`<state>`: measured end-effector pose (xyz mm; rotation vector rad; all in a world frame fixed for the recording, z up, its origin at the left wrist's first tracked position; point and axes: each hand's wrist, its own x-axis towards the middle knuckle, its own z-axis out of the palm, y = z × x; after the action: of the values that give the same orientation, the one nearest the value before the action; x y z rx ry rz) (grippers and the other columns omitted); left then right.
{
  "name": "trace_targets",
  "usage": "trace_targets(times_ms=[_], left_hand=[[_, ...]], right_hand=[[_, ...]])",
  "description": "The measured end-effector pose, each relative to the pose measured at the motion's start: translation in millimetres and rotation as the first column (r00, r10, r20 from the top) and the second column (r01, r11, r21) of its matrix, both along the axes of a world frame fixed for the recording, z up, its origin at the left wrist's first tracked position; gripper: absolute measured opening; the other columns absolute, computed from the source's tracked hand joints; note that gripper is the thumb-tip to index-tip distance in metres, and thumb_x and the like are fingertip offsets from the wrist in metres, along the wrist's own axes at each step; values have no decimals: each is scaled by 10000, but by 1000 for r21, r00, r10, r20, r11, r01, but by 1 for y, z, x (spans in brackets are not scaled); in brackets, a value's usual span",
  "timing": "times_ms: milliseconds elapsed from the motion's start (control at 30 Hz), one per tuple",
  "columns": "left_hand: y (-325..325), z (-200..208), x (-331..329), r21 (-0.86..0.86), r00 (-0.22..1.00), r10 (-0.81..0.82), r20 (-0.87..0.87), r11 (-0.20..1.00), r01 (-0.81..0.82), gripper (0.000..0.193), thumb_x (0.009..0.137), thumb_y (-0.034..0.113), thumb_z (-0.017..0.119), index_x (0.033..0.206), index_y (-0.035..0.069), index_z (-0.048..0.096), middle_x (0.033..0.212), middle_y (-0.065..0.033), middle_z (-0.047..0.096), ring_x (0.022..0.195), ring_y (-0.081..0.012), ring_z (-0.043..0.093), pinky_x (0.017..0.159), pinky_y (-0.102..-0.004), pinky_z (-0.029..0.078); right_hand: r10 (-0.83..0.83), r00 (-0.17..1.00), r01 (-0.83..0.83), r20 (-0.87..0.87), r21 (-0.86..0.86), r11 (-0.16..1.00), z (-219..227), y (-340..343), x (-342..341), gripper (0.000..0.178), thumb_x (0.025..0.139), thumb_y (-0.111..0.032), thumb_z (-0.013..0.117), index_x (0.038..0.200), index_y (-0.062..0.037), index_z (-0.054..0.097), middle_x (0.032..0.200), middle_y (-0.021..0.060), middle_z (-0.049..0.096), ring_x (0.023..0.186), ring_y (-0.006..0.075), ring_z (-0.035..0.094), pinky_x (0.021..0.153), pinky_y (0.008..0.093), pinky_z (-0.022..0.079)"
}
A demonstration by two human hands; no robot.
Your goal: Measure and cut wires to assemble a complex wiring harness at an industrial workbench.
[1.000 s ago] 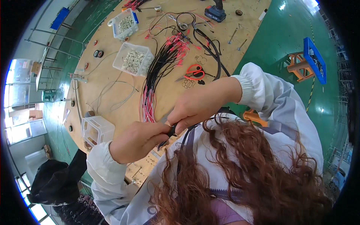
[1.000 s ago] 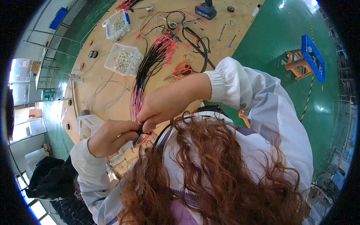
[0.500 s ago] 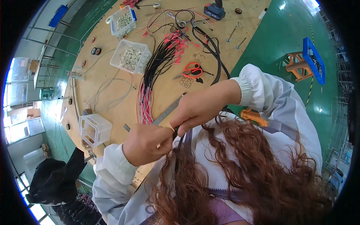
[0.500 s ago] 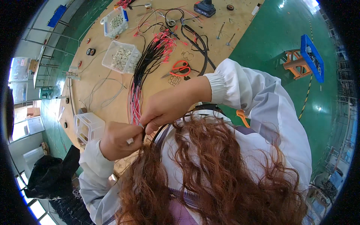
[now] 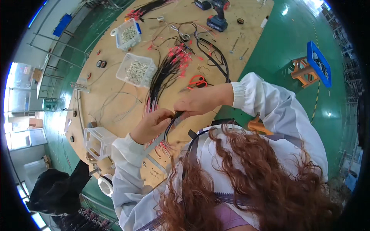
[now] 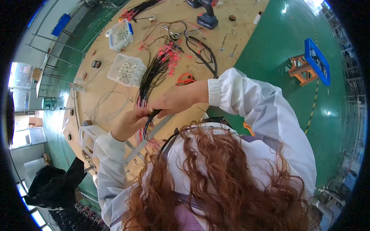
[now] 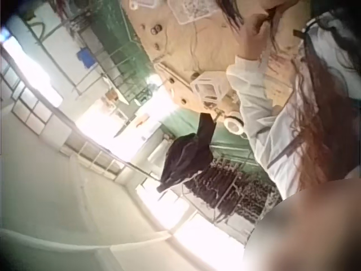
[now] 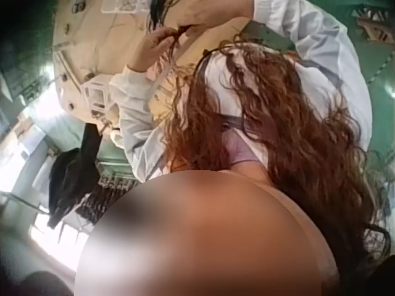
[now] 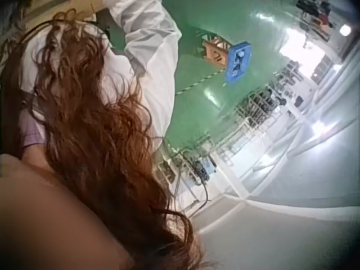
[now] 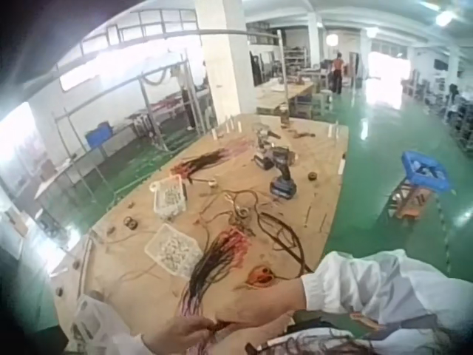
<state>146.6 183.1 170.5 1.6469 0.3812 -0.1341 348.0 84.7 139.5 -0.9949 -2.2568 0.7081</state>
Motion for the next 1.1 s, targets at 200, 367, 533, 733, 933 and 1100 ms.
trace_targets(times_ms=[200,367,533,733,933,1100], left_hand=[[-5,28,19,685,915,-386,-119,635,357,126,798,59,519,910,9,550,681,-136,565,608,-263,568,568,-320,447],[-15,31,16,646,905,-423,-48,678,351,110,750,49,537,855,27,558,684,-138,568,622,-305,560,540,-359,440],[-24,21,4,645,892,-427,147,725,241,157,698,40,537,855,37,537,700,-108,572,634,-286,572,534,-359,445],[-45,29,-1,830,853,-504,139,529,178,195,650,61,565,831,46,497,656,-83,500,601,-254,546,492,-349,426],[-68,-1,-12,489,974,-25,226,868,-91,157,692,3,533,847,11,511,573,-76,487,461,-179,467,445,-272,380],[-62,-21,-18,131,956,286,64,947,-292,121,852,63,449,905,-12,526,558,-6,510,460,-77,439,425,-204,347]], right_hand=[[146,986,-114,82,-309,944,17,-3,1,236,857,-230,490,952,-13,476,814,175,536,753,337,508,651,400,395],[217,973,-226,-77,-487,844,14,-9,3,252,865,-233,485,957,1,490,802,176,541,745,319,515,653,373,397],[295,910,-412,-293,-541,733,17,-11,2,274,882,-255,468,929,13,495,770,159,536,696,248,510,645,341,396],[332,847,-531,-416,-623,575,-1,-14,-2,283,886,-266,463,869,14,503,699,135,506,653,170,487,609,325,389],[268,916,-383,-298,-453,805,14,-18,-1,261,853,-242,505,794,9,466,668,145,505,626,282,504,581,359,378],[127,992,-128,27,36,991,24,-15,-3,199,778,-210,566,785,-40,461,673,78,499,631,272,530,505,359,395]])
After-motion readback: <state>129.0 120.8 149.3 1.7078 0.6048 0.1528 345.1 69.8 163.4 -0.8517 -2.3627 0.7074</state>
